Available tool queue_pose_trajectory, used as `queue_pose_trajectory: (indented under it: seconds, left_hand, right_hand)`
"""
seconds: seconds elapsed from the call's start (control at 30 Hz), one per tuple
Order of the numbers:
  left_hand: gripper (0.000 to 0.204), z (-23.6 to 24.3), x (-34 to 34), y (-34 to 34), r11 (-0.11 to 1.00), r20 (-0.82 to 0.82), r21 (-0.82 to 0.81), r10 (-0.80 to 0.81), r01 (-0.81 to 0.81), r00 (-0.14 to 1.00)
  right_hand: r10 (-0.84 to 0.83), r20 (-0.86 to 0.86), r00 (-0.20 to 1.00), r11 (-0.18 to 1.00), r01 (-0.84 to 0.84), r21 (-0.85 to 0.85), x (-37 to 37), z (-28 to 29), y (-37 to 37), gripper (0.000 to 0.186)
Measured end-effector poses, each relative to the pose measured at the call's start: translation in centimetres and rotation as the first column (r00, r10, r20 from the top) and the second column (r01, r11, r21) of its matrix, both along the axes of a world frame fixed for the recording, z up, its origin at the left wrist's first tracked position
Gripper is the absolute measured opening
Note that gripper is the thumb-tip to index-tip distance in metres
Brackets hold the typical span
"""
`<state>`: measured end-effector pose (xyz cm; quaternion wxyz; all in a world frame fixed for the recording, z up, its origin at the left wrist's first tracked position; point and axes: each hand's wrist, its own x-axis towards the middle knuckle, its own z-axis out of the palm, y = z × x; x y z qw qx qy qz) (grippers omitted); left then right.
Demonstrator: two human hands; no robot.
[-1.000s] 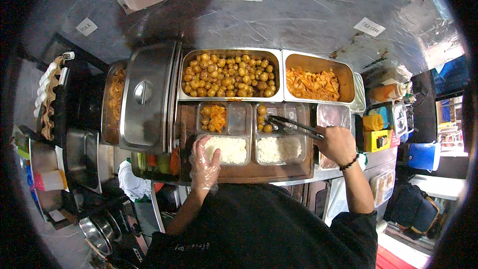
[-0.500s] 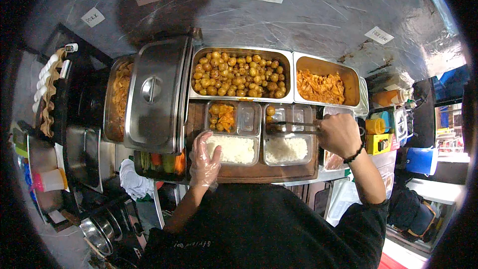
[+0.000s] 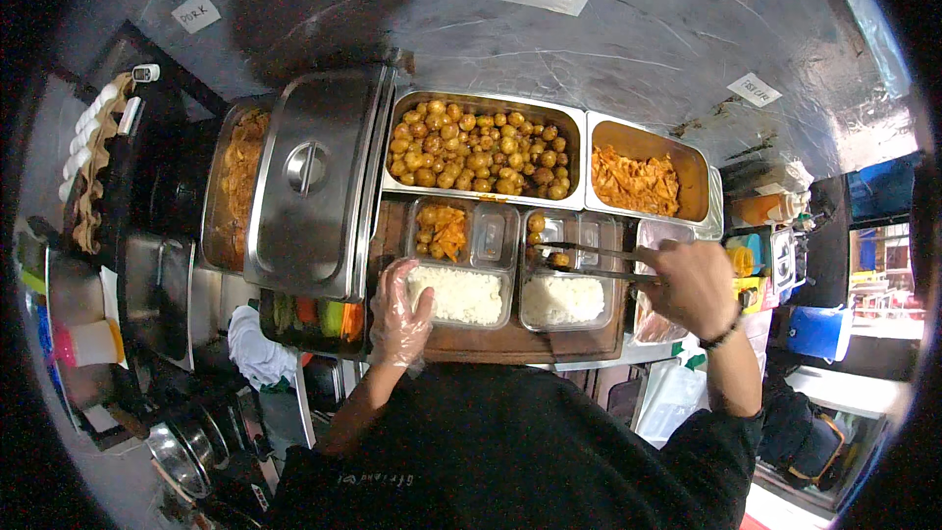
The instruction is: The person assembles multiple takeout containers by placing rice and various cooked items into compartmentalized plastic boxes. They use tongs to transfer food from labeled metal trays and wear disposable gloves while handling the containers and food.
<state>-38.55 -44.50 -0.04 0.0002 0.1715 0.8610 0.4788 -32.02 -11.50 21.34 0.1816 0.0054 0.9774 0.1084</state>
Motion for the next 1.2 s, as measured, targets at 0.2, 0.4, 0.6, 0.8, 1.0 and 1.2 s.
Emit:
queue_pose_trajectory:
  seconds: [0.2,0.4,0.6,0.8,1.0,1.2]
  left_hand:
    - [0.046,-0.5,0.4,0.9,1.0,-0.001,0.008,-0.011,0.011,1.0]
    - [0.047,0.5,0.3,1.7,0.999,-0.061,0.034,-0.034,0.037,0.998]
    - [0.045,0.6,0.9,0.4,0.999,-0.062,0.045,0.0,0.003,0.998]
    - [0.043,0.5,1.4,1.0,0.999,-0.031,0.038,-0.02,0.021,0.999]
    - [0.045,0.9,1.9,2.8,0.982,0.033,0.15,-0.119,0.113,0.992]
    - [0.044,1.7,2.1,2.1,0.991,-0.04,0.045,-0.125,0.127,0.991]
  right_hand:
    - [-0.074,-0.237,0.969,0.994,0.091,0.062,-3.1,3.7,0.6,0.036]
    - [0.012,-0.229,0.973,0.998,0.0,0.055,-7.3,-3.9,4.0,0.03]
    - [-0.035,-0.216,0.976,0.999,0.036,0.004,-5.3,-3.7,4.9,0.029]
    - [-0.152,-0.302,0.941,0.979,0.101,-0.179,1.2,0.5,3.7,0.036]
    - [-0.061,-0.276,0.959,0.996,0.075,0.041,-1.4,-3.2,4.3,0.033]
    - [0.047,-0.3,0.953,0.995,-0.018,0.096,-7.0,-3.9,2.3,0.009]
